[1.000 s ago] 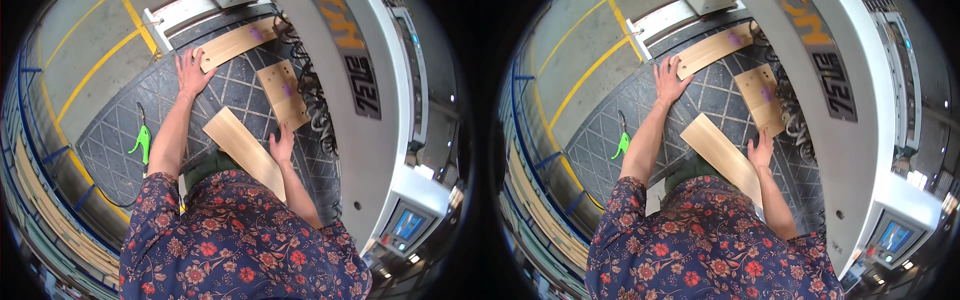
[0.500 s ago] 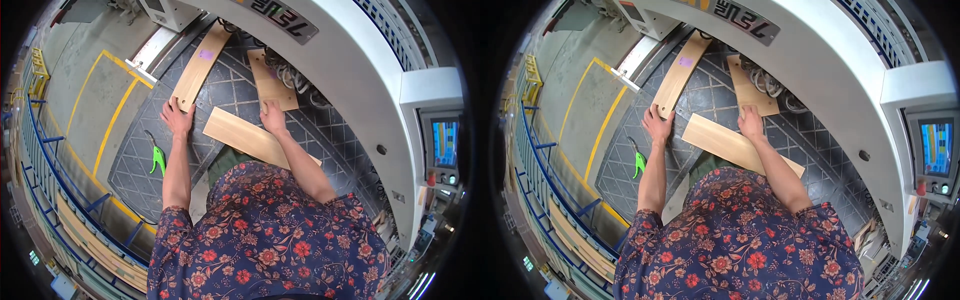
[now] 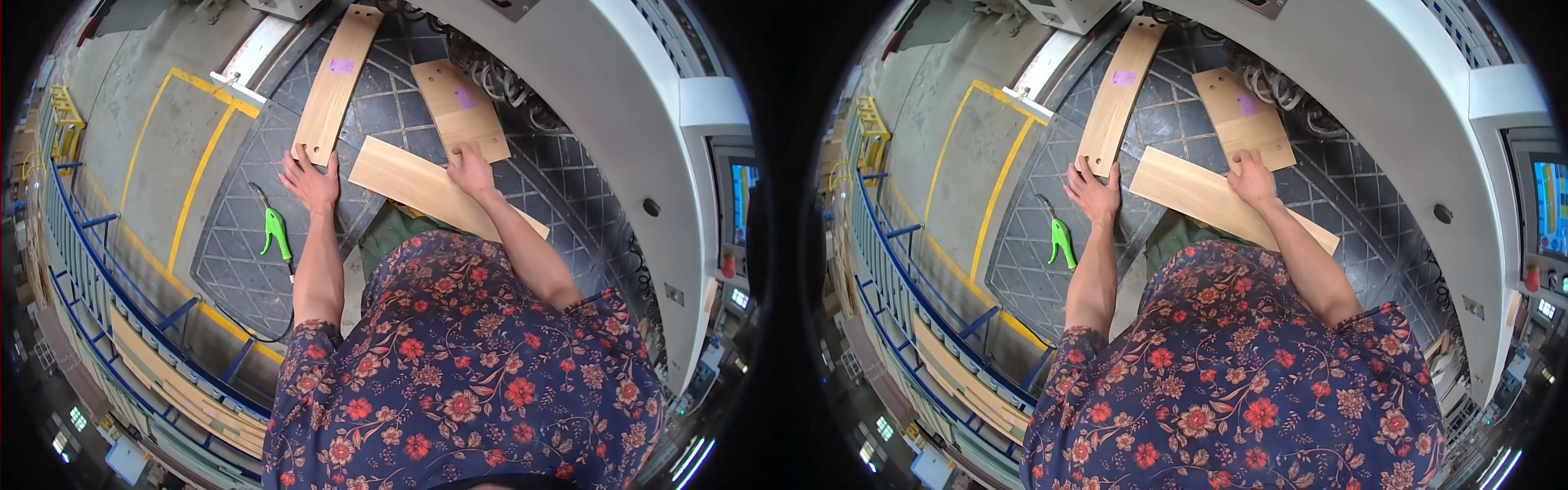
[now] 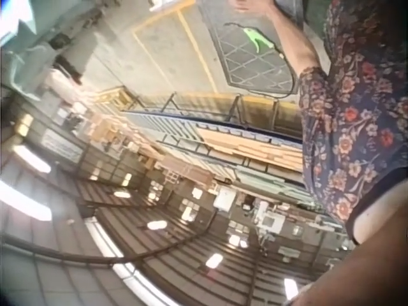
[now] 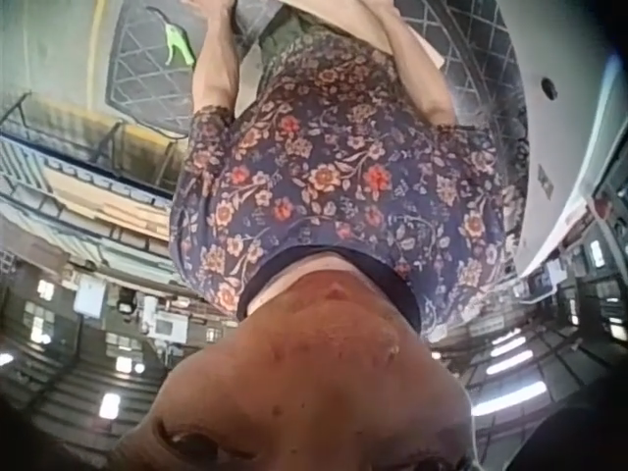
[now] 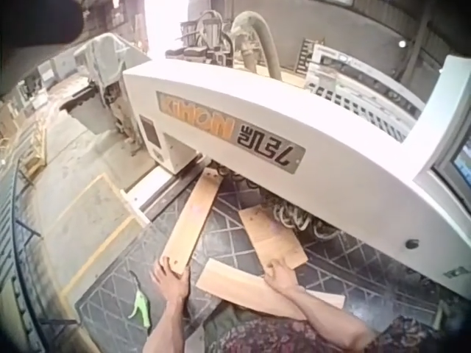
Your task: Operating a large woodworking machine by loading wood panels, using a touchscreen interface, and organizing materials on a conveyor system.
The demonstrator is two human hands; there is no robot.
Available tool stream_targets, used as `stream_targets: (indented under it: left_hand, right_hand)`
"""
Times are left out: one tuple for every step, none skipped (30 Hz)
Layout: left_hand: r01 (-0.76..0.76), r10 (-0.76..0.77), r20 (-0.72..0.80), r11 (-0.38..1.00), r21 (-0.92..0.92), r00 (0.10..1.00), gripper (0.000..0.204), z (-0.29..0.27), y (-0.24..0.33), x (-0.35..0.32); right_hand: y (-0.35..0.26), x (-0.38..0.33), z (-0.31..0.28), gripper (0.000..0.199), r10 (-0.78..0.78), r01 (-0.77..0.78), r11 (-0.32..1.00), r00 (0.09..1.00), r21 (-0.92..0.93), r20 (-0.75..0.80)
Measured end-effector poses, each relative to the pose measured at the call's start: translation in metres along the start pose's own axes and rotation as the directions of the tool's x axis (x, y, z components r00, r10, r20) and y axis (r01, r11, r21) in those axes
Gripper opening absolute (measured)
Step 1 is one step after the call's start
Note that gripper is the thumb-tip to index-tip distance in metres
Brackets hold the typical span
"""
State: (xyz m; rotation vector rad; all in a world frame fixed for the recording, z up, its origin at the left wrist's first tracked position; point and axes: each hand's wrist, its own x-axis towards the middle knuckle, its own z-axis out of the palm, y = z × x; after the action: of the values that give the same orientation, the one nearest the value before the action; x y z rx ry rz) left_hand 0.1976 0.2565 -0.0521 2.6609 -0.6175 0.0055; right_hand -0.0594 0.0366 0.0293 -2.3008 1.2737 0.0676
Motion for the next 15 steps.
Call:
stream_targets:
  left_hand:
    - [-0.038, 0.038, -0.032, 0.999, -0.010, 0.999, 0.092, 0.0008, 0.0016, -0.0006]
    - [-0.029, 0.028, -0.044, 0.999, -0.020, 0.999, 0.090, 0.0007, 0.0014, -0.0004]
    - [-0.004, 0.003, -0.033, 1.000, -0.021, 0.999, 0.089, 0.0006, 0.0020, -0.0010]
    - [-0.007, 0.006, -0.047, 0.999, -0.032, 0.999, 0.087, 0.0000, 0.0027, -0.0012]
    - [-0.026, 0.023, -0.061, 0.999, -0.041, 0.998, 0.087, -0.0009, 0.0031, -0.0013]
    - [-0.028, 0.025, -0.066, 0.999, -0.039, 0.998, 0.087, -0.0018, 0.0037, -0.0019]
    - [-0.017, 0.015, -0.061, 0.999, -0.033, 0.998, 0.087, -0.0028, 0.0038, -0.0018]
    - [-0.047, 0.044, -0.073, 0.998, -0.038, 0.996, 0.087, -0.0025, 0.0066, -0.0031]
    - [-0.045, 0.042, -0.078, 0.998, -0.041, 0.996, 0.087, -0.0036, 0.0061, -0.0029]
    - [-0.042, 0.039, -0.086, 0.998, -0.042, 0.996, 0.087, -0.0036, 0.0072, -0.0033]
    - [-0.025, 0.022, -0.080, 0.999, -0.043, 0.997, 0.087, -0.0040, 0.0074, -0.0033]
    - [-0.027, 0.023, -0.092, 0.999, -0.046, 0.996, 0.086, -0.0043, 0.0078, -0.0035]
    - [-0.047, 0.042, -0.107, 0.997, -0.053, 0.993, 0.086, -0.0044, 0.0084, -0.0037]
    - [-0.041, 0.036, -0.100, 0.998, -0.052, 0.994, 0.086, -0.0050, 0.0080, -0.0035]
    - [-0.019, 0.016, -0.065, 0.999, -0.041, 0.998, 0.086, -0.0046, 0.0096, -0.0037]
  right_hand:
    - [0.0025, -0.0004, 0.0006, 0.037, -0.003, 0.003, 1.000, 1.000, 0.008, -0.015]
    - [0.0021, -0.0018, 0.0007, 0.037, -0.008, 0.008, 1.000, 1.000, -0.001, -0.016]
    - [0.0031, -0.0018, 0.0015, 0.037, 0.010, -0.010, 1.000, 1.000, -0.016, -0.001]
    - [0.0030, -0.0019, 0.0014, 0.037, -0.006, 0.006, 1.000, 1.000, -0.010, -0.020]
    - [0.0021, -0.0023, 0.0015, 0.037, 0.002, -0.002, 1.000, 1.000, 0.001, -0.007]
    - [0.0022, -0.0021, 0.0019, 0.037, 0.010, -0.010, 1.000, 1.000, 0.012, 0.007]
    - [0.0001, -0.0028, 0.0014, 0.037, 0.022, -0.022, 1.000, 1.000, 0.013, -0.002]
    - [0.0015, -0.0017, 0.0014, 0.038, 0.030, -0.030, 0.999, 1.000, 0.015, 0.008]
    - [-0.0009, -0.0024, 0.0007, 0.038, 0.053, -0.053, 0.999, 0.999, 0.004, 0.011]
    - [-0.0001, -0.0016, 0.0005, 0.038, 0.055, -0.055, 0.998, 0.998, 0.006, 0.003]
    - [-0.0014, -0.0007, 0.0001, 0.039, 0.050, -0.050, 0.999, 0.999, -0.001, 0.008]
    - [-0.0016, 0.0006, -0.0009, 0.041, 0.052, -0.052, 0.999, 0.998, -0.009, 0.019]
    - [-0.0011, 0.0022, -0.0024, 0.041, 0.046, -0.046, 0.999, 0.999, -0.005, 0.003]
    - [-0.0023, 0.0029, -0.0047, 0.039, 0.061, -0.061, 0.998, 0.998, 0.016, -0.004]
    - [-0.0005, 0.0050, -0.0078, 0.037, 0.081, -0.080, 0.996, 0.997, 0.042, -0.009]
